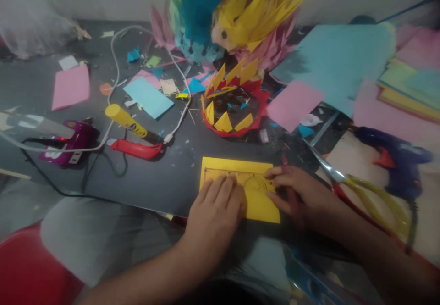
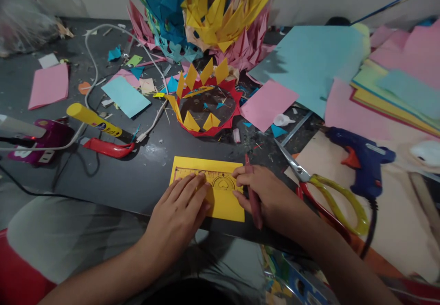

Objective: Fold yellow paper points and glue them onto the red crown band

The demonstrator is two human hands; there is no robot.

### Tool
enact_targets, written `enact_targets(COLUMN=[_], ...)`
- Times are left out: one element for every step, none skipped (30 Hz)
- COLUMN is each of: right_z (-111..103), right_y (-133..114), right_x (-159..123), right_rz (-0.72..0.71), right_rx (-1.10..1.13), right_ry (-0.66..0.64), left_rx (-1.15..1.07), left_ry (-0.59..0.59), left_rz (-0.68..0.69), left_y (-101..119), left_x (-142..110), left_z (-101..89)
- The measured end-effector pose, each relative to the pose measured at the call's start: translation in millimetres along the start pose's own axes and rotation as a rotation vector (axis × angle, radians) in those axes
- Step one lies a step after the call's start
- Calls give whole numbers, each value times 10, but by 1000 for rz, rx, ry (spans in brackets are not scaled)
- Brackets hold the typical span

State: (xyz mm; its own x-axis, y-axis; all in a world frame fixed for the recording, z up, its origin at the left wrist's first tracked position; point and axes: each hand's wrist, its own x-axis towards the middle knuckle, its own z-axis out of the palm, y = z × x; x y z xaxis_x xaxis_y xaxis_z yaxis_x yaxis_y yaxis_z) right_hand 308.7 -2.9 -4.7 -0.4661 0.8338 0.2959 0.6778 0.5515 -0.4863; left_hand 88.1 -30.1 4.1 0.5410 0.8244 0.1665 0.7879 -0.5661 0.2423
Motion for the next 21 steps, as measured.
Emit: enact_targets(right_z=[6, 12, 15, 18, 20, 21, 21, 18, 10, -5, -28, -59, -97, -139, -181, -218, -246, -260, -257, -237, -199], right_y=[14, 25, 34, 39, 42, 43, 42, 40, 35, 28, 16, 0, -21, -46, -76, -108, -142, -177, -211, -244, -275], right_x=[-12, -21, -30, -36, -43, -49, -56, -62, -66, -65, -54, -31, 8, 64, 137, 225, 325, 431, 538, 640, 732], right_rz=[6, 10, 15, 16, 12, 5, 4, 8, 17, 30, 49, 79, 121, 160, 210, 245, 234, 234, 224, 168, 120], right_rx=[8, 18, 28, 35, 38, 39, 39, 42, 52, 73, 101, 129, 150, 174, 190, 213, 276, 313, 310, 306, 325], right_ry=[-2, -6, -14, -17, -9, -8, -9, -13, -21, -25, -27, -18, 5, 34, 69, 107, 122, 87, 36, -27, -70], left_rx=[1, 1, 0, -2, -5, -7, -8, -6, -3, 2, 7, 12, 17, 23, 28, 32, 35, 37, 39, 42, 46], left_ry=[-10, -15, -17, -13, -5, 2, 7, 7, 3, -5, -15, -20, -20, -21, -19, -19, -20, -23, -27, -26, -24], left_rz=[-3, -5, -5, -4, -1, -1, 0, 0, 0, 1, 4, 8, 12, 16, 19, 21, 23, 25, 27, 30, 34], left_y=[0, 1, 2, 2, 3, 3, 4, 4, 4, 4, 5, 5, 7, 9, 11, 13, 15, 17, 19, 21, 23], left_x=[-6, -10, -13, -14, -15, -14, -13, -12, -12, -13, -15, -17, -20, -21, -23, -23, -23, -21, -20, -18, -15], left_z=[2, 4, 5, 5, 5, 6, 6, 8, 11, 14, 18, 20, 22, 22, 20, 17, 13, 8, 5, 3, 3])
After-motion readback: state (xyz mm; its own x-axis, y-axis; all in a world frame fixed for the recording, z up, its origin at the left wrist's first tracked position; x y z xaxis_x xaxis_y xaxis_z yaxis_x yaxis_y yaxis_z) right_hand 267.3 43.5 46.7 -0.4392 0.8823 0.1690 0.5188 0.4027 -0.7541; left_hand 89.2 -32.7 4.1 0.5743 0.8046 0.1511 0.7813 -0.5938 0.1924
